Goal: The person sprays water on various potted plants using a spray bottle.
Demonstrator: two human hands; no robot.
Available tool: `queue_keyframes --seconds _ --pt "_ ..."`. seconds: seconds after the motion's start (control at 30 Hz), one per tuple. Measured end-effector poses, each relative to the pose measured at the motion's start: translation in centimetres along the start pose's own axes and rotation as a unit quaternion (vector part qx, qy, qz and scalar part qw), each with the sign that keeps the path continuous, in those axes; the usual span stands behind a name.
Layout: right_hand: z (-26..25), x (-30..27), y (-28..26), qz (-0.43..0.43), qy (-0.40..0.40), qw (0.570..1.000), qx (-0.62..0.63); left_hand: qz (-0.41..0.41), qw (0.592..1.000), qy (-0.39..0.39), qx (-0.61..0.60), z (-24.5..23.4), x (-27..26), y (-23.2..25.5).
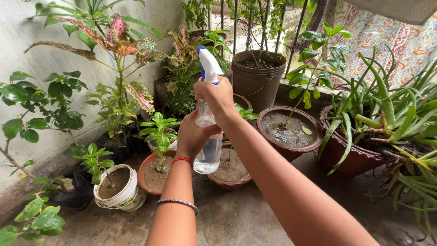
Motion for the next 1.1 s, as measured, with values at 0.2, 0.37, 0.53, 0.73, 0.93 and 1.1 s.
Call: queue_keyframes --seconds 0.2,0.37,0.53,0.73,0.93,1.1 --pt "0.5 -1.2 -2.6 0.038 -0.013 0.998 0.056 -0.008 0.999 -0.004 -0.05 0.0 -0.7 0.9" --pt "0.5 -1.2 -3.3 0.031 -0.027 0.997 0.066 -0.009 1.0 -0.001 -0.015 -0.1 -1.0 1.9" --pt "-0.2 -0.6 -3.4 0.011 -0.025 0.998 0.058 0.012 1.0 -0.01 -0.024 0.3 -1.4 3.1" --pt "0.0 -1.4 -5.9 0.038 -0.04 0.997 0.057 0.012 0.999 -0.007 -0.05 0.8 -1.3 3.3" --pt "-0.1 -1.0 -5.0 0.044 -0.085 0.993 0.07 0.019 0.995 -0.02 -0.096 1.4 -1.5 3.5" --pt "-0.6 -0.2 -4.4 0.031 -0.055 0.998 0.028 0.014 0.998 -0.007 -0.068 1.6 -1.8 4.1"
Point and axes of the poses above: each hand's wrist, its own x-axis towards the middle knuckle, its own z-axis out of the palm, y = z × x, the point moved 6 cm from there along x, towards the middle knuckle, and after that the axes turned 7 degrees about -z, right-handed, at the moved point
